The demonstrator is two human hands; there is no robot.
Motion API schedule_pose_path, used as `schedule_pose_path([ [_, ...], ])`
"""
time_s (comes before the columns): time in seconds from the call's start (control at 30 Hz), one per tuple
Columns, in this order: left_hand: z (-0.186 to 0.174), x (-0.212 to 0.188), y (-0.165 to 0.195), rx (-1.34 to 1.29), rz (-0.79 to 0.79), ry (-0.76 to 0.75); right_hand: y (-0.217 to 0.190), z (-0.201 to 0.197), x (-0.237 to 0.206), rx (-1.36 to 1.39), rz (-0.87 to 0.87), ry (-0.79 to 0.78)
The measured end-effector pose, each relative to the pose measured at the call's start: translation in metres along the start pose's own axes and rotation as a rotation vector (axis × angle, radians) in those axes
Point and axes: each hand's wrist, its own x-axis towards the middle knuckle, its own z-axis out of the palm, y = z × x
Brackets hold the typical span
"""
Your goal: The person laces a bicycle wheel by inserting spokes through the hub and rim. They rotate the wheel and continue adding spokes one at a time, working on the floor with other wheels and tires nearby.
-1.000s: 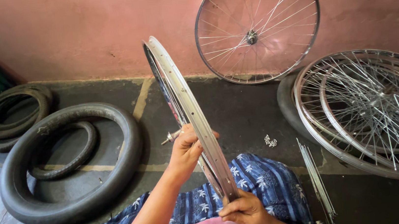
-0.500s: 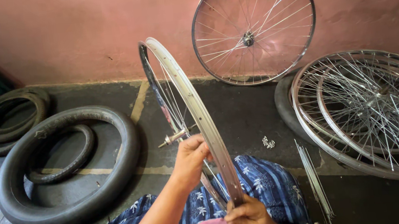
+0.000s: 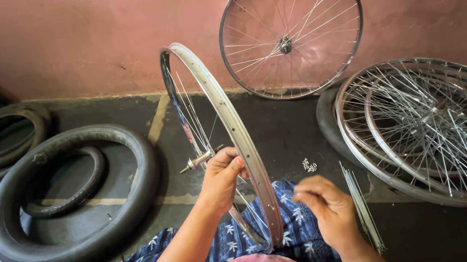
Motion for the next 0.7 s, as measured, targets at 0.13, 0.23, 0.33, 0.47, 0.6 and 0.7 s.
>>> schedule_pose_path([
  [0.13,0.006,0.002,-0.001,0.02,-0.02,0.039,-0.036,0.03,0.035,-0.072,-0.153,0.056],
  [0.23,0.009,0.002,-0.005,0.045,-0.028,0.076,-0.06,0.046,0.06,-0.318,-0.377,0.074],
  [0.33,0.008,0.003,-0.007,0.046,-0.005,0.087,-0.073,0.061,0.08,-0.464,-0.492,0.059],
  [0.47,0.006,0.004,-0.008,0.017,0.003,0.063,-0.078,0.074,0.085,-0.46,-0.435,0.052],
  [0.6,0.005,0.003,-0.007,0.016,-0.004,0.096,-0.078,0.081,0.085,-0.485,-0.466,0.038],
  [0.7,0.005,0.002,-0.007,0.001,-0.016,0.104,-0.078,0.085,0.086,-0.546,-0.516,0.041],
])
